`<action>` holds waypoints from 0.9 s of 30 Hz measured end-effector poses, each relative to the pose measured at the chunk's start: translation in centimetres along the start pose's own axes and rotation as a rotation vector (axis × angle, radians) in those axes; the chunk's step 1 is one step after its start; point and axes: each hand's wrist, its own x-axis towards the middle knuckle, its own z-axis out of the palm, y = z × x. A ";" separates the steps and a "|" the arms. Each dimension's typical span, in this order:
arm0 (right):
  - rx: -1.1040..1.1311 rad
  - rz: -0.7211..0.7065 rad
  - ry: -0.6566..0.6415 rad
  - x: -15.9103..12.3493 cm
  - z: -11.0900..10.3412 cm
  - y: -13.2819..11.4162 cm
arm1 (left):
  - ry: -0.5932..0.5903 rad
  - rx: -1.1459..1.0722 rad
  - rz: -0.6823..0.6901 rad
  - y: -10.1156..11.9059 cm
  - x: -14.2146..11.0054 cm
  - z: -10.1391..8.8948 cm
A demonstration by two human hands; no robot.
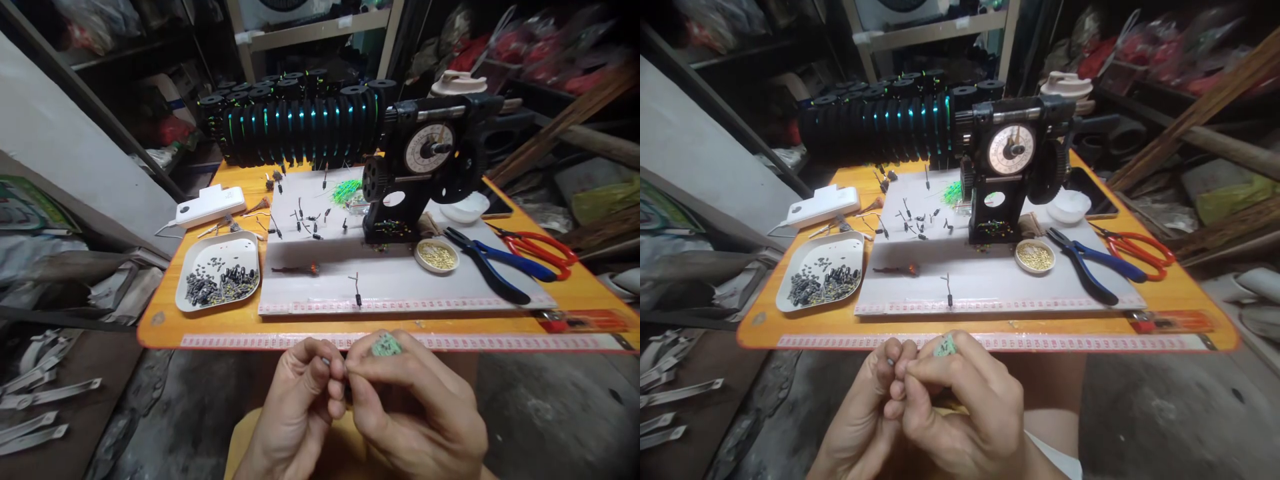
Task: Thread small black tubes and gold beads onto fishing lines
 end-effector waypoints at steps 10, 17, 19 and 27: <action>0.009 -0.006 -0.016 0.0 0.2 -0.1 | -0.054 0.011 0.019 -0.1 -0.2 -0.1; -0.016 0.059 -0.193 0.1 -0.7 0.0 | -0.087 0.183 0.209 -0.3 0.2 -0.6; 0.031 0.155 -0.263 0.4 -1.1 0.2 | -0.098 0.326 0.297 0.0 0.2 -0.7; 0.428 0.546 -0.374 1.4 -2.2 2.1 | -0.142 1.031 0.843 1.7 0.2 -0.3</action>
